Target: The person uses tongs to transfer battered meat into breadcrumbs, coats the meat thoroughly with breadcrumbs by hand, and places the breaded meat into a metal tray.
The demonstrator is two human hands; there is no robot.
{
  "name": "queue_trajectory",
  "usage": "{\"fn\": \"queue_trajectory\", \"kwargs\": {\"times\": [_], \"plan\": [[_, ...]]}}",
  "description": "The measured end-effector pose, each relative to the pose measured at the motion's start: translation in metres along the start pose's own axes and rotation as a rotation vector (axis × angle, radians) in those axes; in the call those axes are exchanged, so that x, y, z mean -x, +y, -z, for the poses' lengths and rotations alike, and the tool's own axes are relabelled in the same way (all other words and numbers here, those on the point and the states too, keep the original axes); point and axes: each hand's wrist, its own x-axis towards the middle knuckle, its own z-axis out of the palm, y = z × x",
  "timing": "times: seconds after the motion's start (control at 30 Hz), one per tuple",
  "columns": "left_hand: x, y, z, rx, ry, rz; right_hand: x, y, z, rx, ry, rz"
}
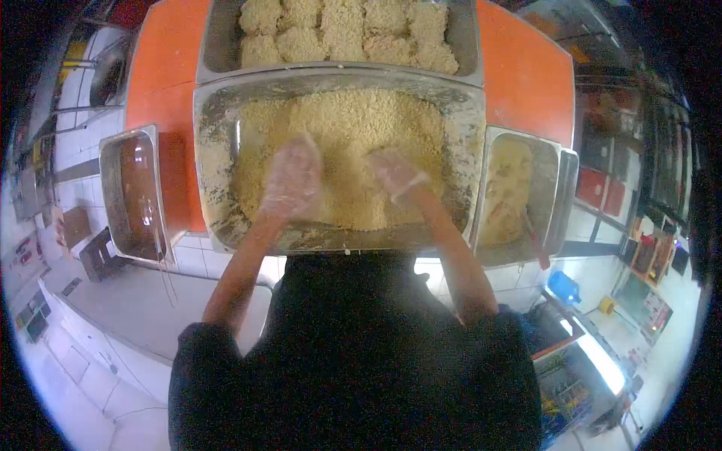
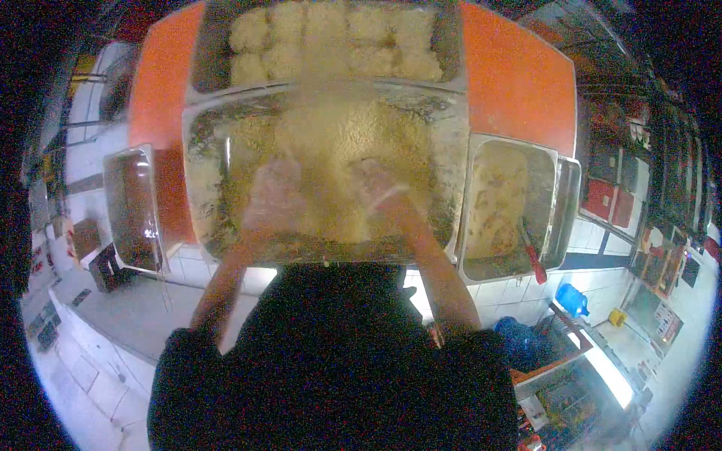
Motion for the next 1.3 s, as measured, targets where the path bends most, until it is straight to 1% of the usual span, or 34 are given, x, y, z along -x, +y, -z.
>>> {"fn": "queue_trajectory", "kwargs": {"times": [0.03, 0.07, 0.1, 0.13, 0.17, 0.23, 0.27, 0.33, 0.37, 0.4, 0.43, 0.47, 0.53, 0.57, 0.63, 0.67, 0.73, 0.77, 0.8, 0.87, 0.9, 0.97, 1.0, 1.03, 1.07, 1.1, 1.13, 1.17, 1.2, 1.23, 1.27, 1.3], "plan": [[0.013, -0.008, 0.007, 0.000, 0.007, -0.042, 0.000, 0.015, -0.028, 0.137, 0.226, 0.270], [0.026, -0.016, 0.015, -0.001, 0.014, -0.084, -0.001, 0.007, -0.011, 0.146, 0.219, 0.279], [0.035, -0.025, 0.022, -0.238, -0.077, -0.078, -0.009, -0.011, 0.022, -0.025, 0.054, 0.194], [0.043, -0.025, 0.035, -0.350, -0.131, -0.055, -0.014, -0.024, 0.041, -0.196, -0.126, 0.104], [0.052, -0.025, 0.048, -0.462, -0.188, -0.038, -0.025, -0.026, 0.043, -0.182, -0.140, 0.122], [0.057, -0.019, 0.083, 0.037, -0.540, 0.433, -0.048, -0.029, 0.046, -0.242, -0.446, 0.096], [0.071, -0.017, 0.083, 0.047, -0.527, 0.450, -0.050, -0.046, 0.062, -0.221, -0.449, 0.105], [0.103, -0.014, 0.079, 0.216, -0.056, 0.431, -0.044, -0.100, 0.101, 0.190, -0.678, 0.036], [0.111, -0.015, 0.074, 0.220, -0.044, 0.446, -0.041, -0.097, 0.090, 0.209, -0.679, 0.043], [0.117, -0.015, 0.069, 0.179, -0.008, 0.381, -0.040, -0.087, 0.070, 0.176, -0.539, 0.191], [0.123, -0.014, 0.066, 0.136, 0.026, 0.318, -0.034, -0.088, 0.058, 0.164, -0.476, 0.271], [0.125, -0.013, 0.067, 0.141, 0.036, 0.337, -0.029, -0.088, 0.046, 0.157, -0.411, 0.350], [0.124, -0.007, 0.075, 0.119, -0.032, 0.444, -0.016, -0.102, 0.032, 0.057, -0.287, 0.202], [0.124, -0.004, 0.078, 0.129, -0.028, 0.464, -0.011, -0.100, 0.025, 0.073, -0.301, 0.211], [0.122, -0.003, 0.081, 0.231, 0.035, 0.519, -0.007, -0.092, 0.018, -0.055, -0.256, 0.083], [0.123, -0.004, 0.080, 0.234, 0.049, 0.532, -0.007, -0.091, 0.025, -0.038, -0.257, 0.092], [0.125, -0.005, 0.079, 0.252, 0.198, 0.453, -0.004, -0.086, 0.048, -0.277, -0.168, 0.098], [0.125, -0.005, 0.081, 0.254, 0.209, 0.457, 0.000, -0.066, 0.040, -0.266, -0.165, 0.102], [0.124, -0.004, 0.083, 0.215, 0.172, 0.472, 0.005, -0.031, 0.016, -0.134, 0.174, 0.227], [0.127, -0.005, 0.076, 0.179, 0.141, 0.484, 0.010, -0.020, 0.021, 0.009, 0.515, 0.348], [0.133, -0.008, 0.067, 0.130, 0.230, 0.431, 0.019, -0.039, 0.050, -0.170, 0.258, 0.100], [0.134, -0.010, 0.059, 0.081, 0.329, 0.371, 0.024, -0.051, 0.066, -0.343, 0.010, -0.148], [0.132, -0.010, 0.062, 0.118, 0.228, 0.389, 0.025, -0.052, 0.059, -0.602, 0.017, -0.350], [0.130, -0.009, 0.065, 0.153, 0.128, 0.406, 0.027, -0.054, 0.060, -0.732, 0.023, -0.442], [0.128, -0.008, 0.067, 0.145, 0.145, 0.400, 0.030, -0.057, 0.062, -0.861, 0.041, -0.536], [0.129, -0.005, 0.068, 0.206, 0.083, 0.510, 0.032, -0.065, 0.069, -1.026, 0.014, -0.583], [0.129, -0.004, 0.070, 0.267, 0.021, 0.617, 0.031, -0.071, 0.078, -1.114, 0.006, -0.590], [0.127, -0.005, 0.073, 0.251, 0.041, 0.610, 0.030, -0.079, 0.089, -1.201, -0.003, -0.600], [0.126, -0.004, 0.076, 0.187, -0.005, 0.546, 0.030, -0.088, 0.105, -1.044, 0.039, -0.546], [0.127, -0.005, 0.077, 0.124, -0.059, 0.482, 0.027, -0.090, 0.116, -0.970, 0.064, -0.519], [0.130, -0.004, 0.075, 0.115, -0.052, 0.475, 0.023, -0.092, 0.127, -0.895, 0.089, -0.494], [0.131, -0.004, 0.072, 0.144, -0.046, 0.518, 0.015, -0.088, 0.141, -0.746, 0.116, -0.347]]}}
